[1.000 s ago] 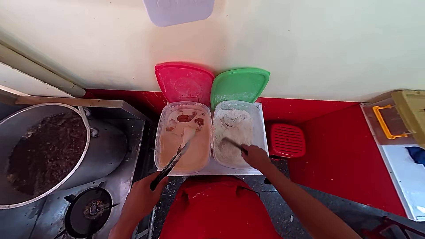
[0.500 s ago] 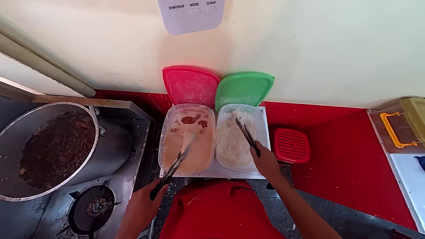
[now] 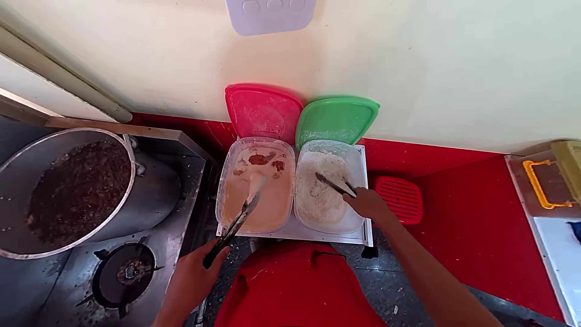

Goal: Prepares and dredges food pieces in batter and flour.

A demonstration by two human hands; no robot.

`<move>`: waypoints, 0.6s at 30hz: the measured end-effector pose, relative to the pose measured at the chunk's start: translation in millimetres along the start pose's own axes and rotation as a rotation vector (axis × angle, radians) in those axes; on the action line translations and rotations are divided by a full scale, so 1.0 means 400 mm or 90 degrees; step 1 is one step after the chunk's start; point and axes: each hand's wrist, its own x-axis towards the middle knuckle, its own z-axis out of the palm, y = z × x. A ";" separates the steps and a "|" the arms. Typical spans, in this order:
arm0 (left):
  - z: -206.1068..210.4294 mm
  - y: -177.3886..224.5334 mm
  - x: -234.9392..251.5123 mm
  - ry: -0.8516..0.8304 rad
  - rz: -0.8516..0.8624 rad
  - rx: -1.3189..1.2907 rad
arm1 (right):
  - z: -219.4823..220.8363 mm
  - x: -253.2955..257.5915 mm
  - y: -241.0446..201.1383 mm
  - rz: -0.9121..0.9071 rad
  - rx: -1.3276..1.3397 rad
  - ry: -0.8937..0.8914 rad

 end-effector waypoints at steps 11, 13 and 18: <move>0.023 0.010 -0.013 -0.011 -0.016 -0.023 | 0.008 -0.169 -0.023 -0.106 -0.284 0.017; 0.015 0.014 -0.013 -0.019 -0.015 -0.020 | 0.028 -0.121 -0.036 -0.197 -0.372 0.009; 0.007 0.012 0.003 -0.033 0.002 -0.009 | -0.020 0.009 -0.066 -0.324 -0.494 0.016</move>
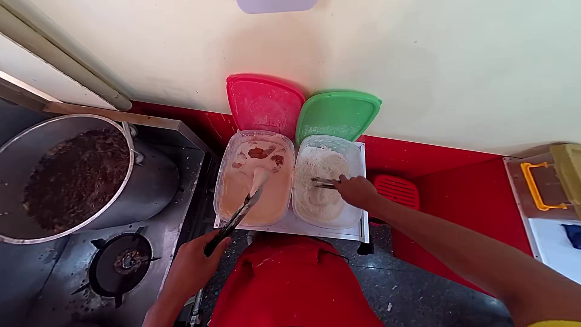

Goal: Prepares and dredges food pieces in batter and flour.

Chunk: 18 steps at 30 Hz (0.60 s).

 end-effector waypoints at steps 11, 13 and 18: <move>0.017 -0.005 0.007 -0.003 -0.009 -0.032 | 0.055 -0.176 0.108 0.130 0.579 0.182; 0.012 -0.009 0.011 -0.005 -0.008 -0.023 | 0.087 -0.195 0.124 0.156 0.639 0.182; 0.004 -0.007 0.016 -0.002 -0.007 -0.015 | 0.094 -0.072 0.138 0.262 0.622 0.121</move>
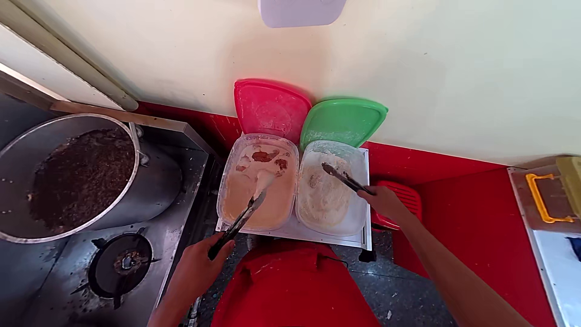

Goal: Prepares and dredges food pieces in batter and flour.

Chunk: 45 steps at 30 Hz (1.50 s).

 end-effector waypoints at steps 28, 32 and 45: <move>-0.011 0.036 0.056 -0.004 0.047 -0.007 | 0.155 -0.281 0.009 0.064 -0.272 -0.063; -0.016 0.035 0.054 -0.003 0.055 0.005 | 0.107 -0.173 -0.070 -0.012 -0.401 -0.041; -0.014 0.035 0.007 0.008 0.027 -0.019 | 0.070 -0.095 -0.119 -0.203 -0.405 -0.094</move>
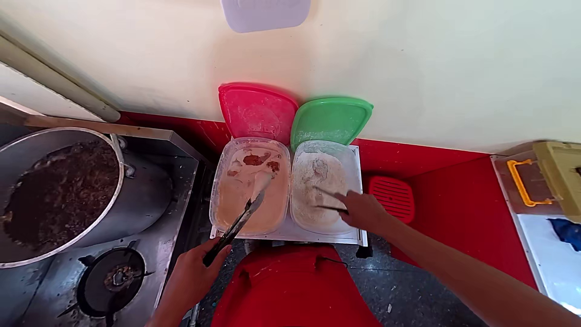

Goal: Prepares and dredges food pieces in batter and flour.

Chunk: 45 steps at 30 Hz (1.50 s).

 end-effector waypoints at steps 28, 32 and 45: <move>-0.011 0.000 0.015 -0.014 0.000 0.008 | -0.039 0.119 0.026 -0.087 -0.270 -0.051; -0.009 0.009 0.006 0.003 0.000 -0.010 | -0.082 0.066 0.050 -0.035 -0.138 0.079; 0.007 0.014 0.028 0.006 0.000 -0.034 | 0.134 -0.033 0.106 0.112 0.335 0.245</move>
